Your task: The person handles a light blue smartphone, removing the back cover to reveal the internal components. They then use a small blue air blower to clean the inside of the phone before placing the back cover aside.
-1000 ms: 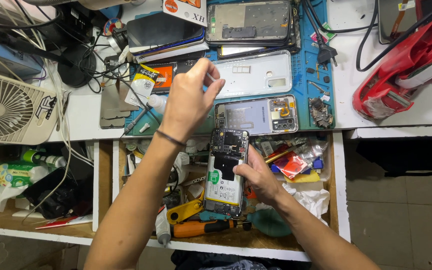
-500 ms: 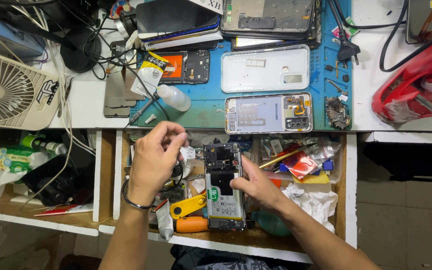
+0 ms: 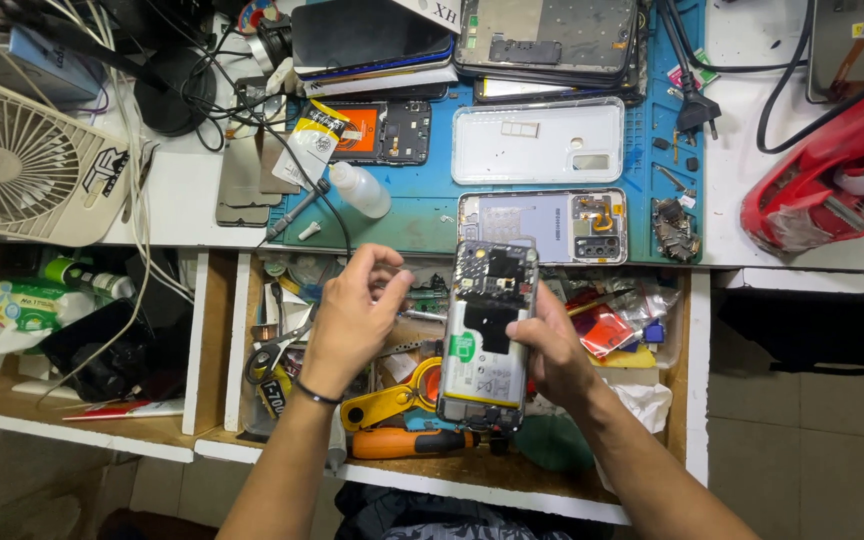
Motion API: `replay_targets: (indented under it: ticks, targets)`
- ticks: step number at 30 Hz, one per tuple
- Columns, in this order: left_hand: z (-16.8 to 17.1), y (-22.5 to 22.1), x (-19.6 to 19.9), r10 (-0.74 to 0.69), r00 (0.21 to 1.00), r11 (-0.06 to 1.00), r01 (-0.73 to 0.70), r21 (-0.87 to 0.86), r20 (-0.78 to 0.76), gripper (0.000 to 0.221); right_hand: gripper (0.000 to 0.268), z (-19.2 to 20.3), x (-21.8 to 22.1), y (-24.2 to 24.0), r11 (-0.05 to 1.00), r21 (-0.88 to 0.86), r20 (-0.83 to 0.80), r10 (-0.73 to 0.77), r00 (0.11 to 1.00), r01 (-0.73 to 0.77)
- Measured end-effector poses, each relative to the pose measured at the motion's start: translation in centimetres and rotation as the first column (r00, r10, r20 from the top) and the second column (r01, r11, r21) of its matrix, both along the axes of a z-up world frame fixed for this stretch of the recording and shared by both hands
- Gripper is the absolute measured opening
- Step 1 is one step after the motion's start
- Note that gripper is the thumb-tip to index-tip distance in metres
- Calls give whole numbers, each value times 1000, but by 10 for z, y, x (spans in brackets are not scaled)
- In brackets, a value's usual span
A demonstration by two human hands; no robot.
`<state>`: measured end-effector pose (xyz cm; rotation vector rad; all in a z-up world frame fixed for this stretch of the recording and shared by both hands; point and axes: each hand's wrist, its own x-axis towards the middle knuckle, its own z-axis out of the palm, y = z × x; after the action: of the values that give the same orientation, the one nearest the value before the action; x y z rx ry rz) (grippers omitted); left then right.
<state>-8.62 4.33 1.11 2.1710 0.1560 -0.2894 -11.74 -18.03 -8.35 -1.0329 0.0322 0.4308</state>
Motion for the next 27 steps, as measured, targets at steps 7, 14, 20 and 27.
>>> replay_targets:
  ticks: [7, 14, 20, 27]
  targets:
    - [-27, -32, 25, 48, 979, 975, -89, -202, -200, 28, 53, -3, 5, -30, 930, 156, -30, -331, 943, 332]
    - [-41, -38, 32, 116, 968, 899, -198, -391, -222, 22, 47, 18, 4, -32, 933, 218, 28, -301, 953, 288]
    - [-19, -14, 24, 173, 957, 896, -251, -366, -232, 20, 54, 24, -9, -10, 954, 265, 49, -155, 987, 136]
    - [0, 2, 25, 207, 957, 895, -270, -355, -205, 20, 52, 20, -11, -6, 976, 145, 169, 137, 976, -162]
